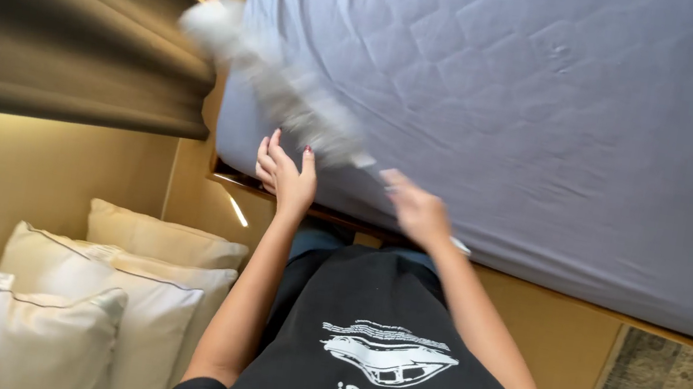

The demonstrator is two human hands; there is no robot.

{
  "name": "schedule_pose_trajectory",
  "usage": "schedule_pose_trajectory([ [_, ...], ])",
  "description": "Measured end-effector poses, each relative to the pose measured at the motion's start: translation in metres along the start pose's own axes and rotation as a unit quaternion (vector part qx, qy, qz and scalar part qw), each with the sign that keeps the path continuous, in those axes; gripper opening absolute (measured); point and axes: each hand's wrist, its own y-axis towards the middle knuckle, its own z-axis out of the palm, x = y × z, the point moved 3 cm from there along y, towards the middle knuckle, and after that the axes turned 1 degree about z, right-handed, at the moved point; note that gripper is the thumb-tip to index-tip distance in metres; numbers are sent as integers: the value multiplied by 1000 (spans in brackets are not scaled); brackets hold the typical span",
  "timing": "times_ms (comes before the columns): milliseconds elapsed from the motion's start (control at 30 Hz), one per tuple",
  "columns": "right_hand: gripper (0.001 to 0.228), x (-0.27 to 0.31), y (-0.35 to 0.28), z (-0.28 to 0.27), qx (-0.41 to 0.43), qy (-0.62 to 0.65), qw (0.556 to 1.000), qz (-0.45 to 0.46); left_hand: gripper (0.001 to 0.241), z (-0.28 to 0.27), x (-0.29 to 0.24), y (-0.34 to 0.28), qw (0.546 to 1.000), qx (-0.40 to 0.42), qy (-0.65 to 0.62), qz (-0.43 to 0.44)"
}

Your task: The person uses a feather duster to clean the surface of a bed covered with a gray sheet. They systematically dust the entire bed, moving around it to reach all sides and corners.

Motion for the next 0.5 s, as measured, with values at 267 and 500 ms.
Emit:
schedule_pose_trajectory([
  [267, 32, -199, -84, -121, -449, -82, 842, 288, 81, -10, 82, 97, 994, 16, 91, 60],
  [500, 48, -52, 49, 32, -377, -115, 872, 291, 111, 3, 189, 130, 976, 82, 165, -119],
])
